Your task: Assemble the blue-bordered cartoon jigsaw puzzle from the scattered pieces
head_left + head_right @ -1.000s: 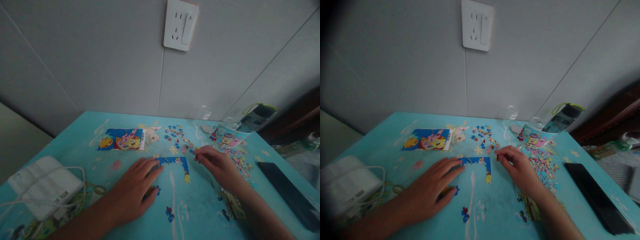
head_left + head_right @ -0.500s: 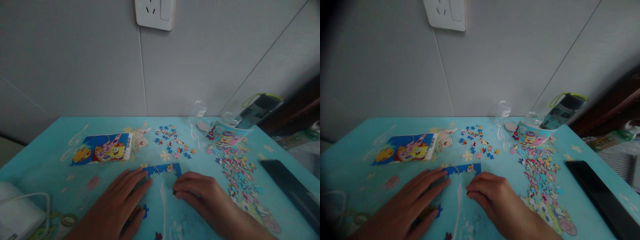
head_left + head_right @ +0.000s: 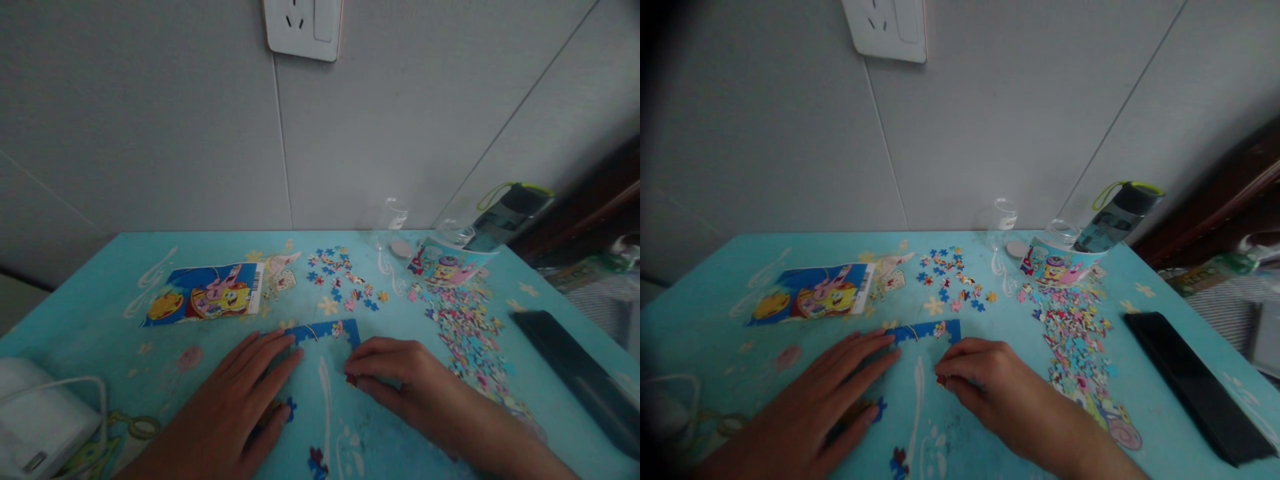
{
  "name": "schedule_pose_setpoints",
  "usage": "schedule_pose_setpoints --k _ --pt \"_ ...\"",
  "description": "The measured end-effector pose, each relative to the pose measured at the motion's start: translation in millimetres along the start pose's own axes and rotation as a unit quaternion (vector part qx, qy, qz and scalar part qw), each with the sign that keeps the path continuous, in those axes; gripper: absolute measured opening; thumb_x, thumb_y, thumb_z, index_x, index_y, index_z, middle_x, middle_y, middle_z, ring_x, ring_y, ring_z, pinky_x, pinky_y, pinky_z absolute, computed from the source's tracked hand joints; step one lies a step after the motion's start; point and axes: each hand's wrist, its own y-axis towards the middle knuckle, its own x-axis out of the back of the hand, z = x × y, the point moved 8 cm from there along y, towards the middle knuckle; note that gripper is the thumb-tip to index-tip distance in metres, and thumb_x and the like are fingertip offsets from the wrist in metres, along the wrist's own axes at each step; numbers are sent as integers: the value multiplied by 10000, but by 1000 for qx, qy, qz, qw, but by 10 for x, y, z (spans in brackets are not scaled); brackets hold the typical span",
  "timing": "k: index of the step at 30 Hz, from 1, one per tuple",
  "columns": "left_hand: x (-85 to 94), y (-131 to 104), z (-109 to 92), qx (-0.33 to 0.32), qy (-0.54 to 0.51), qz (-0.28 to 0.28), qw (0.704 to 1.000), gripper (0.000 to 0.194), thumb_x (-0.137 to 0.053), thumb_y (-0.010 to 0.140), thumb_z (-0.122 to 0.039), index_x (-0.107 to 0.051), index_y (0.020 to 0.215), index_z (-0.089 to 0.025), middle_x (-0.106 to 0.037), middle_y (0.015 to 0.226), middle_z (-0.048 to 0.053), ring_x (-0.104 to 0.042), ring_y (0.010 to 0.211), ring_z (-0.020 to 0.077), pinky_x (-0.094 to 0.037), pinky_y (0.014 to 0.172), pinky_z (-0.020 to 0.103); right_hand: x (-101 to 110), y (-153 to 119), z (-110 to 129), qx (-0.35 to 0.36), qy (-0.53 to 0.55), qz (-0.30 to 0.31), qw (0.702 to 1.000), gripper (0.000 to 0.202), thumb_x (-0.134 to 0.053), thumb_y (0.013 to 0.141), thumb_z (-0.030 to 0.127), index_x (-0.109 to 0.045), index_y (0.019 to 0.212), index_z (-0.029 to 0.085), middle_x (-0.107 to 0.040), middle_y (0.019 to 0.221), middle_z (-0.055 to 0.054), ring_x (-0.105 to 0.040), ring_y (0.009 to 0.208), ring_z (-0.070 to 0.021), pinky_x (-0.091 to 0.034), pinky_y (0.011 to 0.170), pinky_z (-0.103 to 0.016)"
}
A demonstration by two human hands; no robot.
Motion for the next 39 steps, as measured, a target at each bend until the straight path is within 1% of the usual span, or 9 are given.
schedule_pose_setpoints --k 7,13,16,19,21,27,30,33,39 --pt "9 12 1 9 -13 8 1000 577 -517 976 -384 -359 1524 -291 -333 1594 -6 -414 1409 273 -554 1063 499 -117 -19 144 21 15 90 996 213 -543 1021 230 -732 1118 219 -711 1048 -18 -664 978 -126 -521 883 -239" --pt "-15 -4 13 19 -25 23 999 574 -496 991 -355 -326 1537 -307 -300 1609 0 -378 1433 269 -526 1094 516 -138 -27 224 53 -10 88 995 203 -564 1015 247 -754 1080 215 -750 969 -34 -674 968 -156 -512 899 -300" --pt "-17 -7 18 18 -32 21 999 576 -502 989 -351 -329 1536 -311 -315 1602 10 -396 1419 279 -524 1093 523 -13 -11 138 70 -66 43 994 220 -582 1006 282 -732 1162 242 -747 1123 -49 -655 1089 -188 -486 997 -367" --pt "-26 -6 20 17 -44 23 999 572 -504 985 -337 -341 1532 -309 -313 1603 19 -398 1418 292 -507 1108 541 288 66 -120 39 -180 -90 979 331 -527 1025 286 -640 1336 279 -649 1370 -57 -568 1268 -229 -415 1104 -467" --pt "-34 -9 23 18 -49 24 998 571 -498 988 -335 -335 1535 -309 -307 1606 20 -392 1421 295 -501 1111 555 432 143 -306 17 -257 -151 955 384 -479 1037 280 -579 1407 285 -613 1424 -59 -535 1311 -255 -392 1114 -520" --pt "-86 -14 38 28 -61 36 997 577 -481 1004 -347 -292 1549 -319 -299 1608 3 -344 1449 268 -470 1144 552 498 358 -725 -39 -378 -162 911 429 -399 1060 294 -498 1477 270 -604 1442 -57 -479 1387 -284 -258 1180 -601" --pt "-95 0 32 29 -78 45 995 571 -478 1004 -332 -298 1546 -322 -295 1609 4 -327 1457 272 -438 1168 557 591 344 -774 -73 -382 -200 899 377 -397 1059 300 -607 1367 240 -641 1393 -77 -514 1351 -286 -290 1163 -572" --pt "-65 14 30 30 -100 36 994 569 -496 996 -329 -323 1538 -304 -323 1593 32 -349 1441 289 -428 1171 553 673 399 -745 -104 -351 -221 904 331 -447 1038 324 -696 1226 211 -676 1318 -108 -592 1237 -269 -385 1098 -470" --pt "-3 33 24 26 -125 16 992 535 -536 968 -289 -408 1488 -277 -378 1556 61 -365 1428 296 -402 1181 554 717 815 -772 -160 -306 -191 919 270 -603 952 400 -748 999 177 -743 983 -111 -672 919 -219 -479 837 -315"
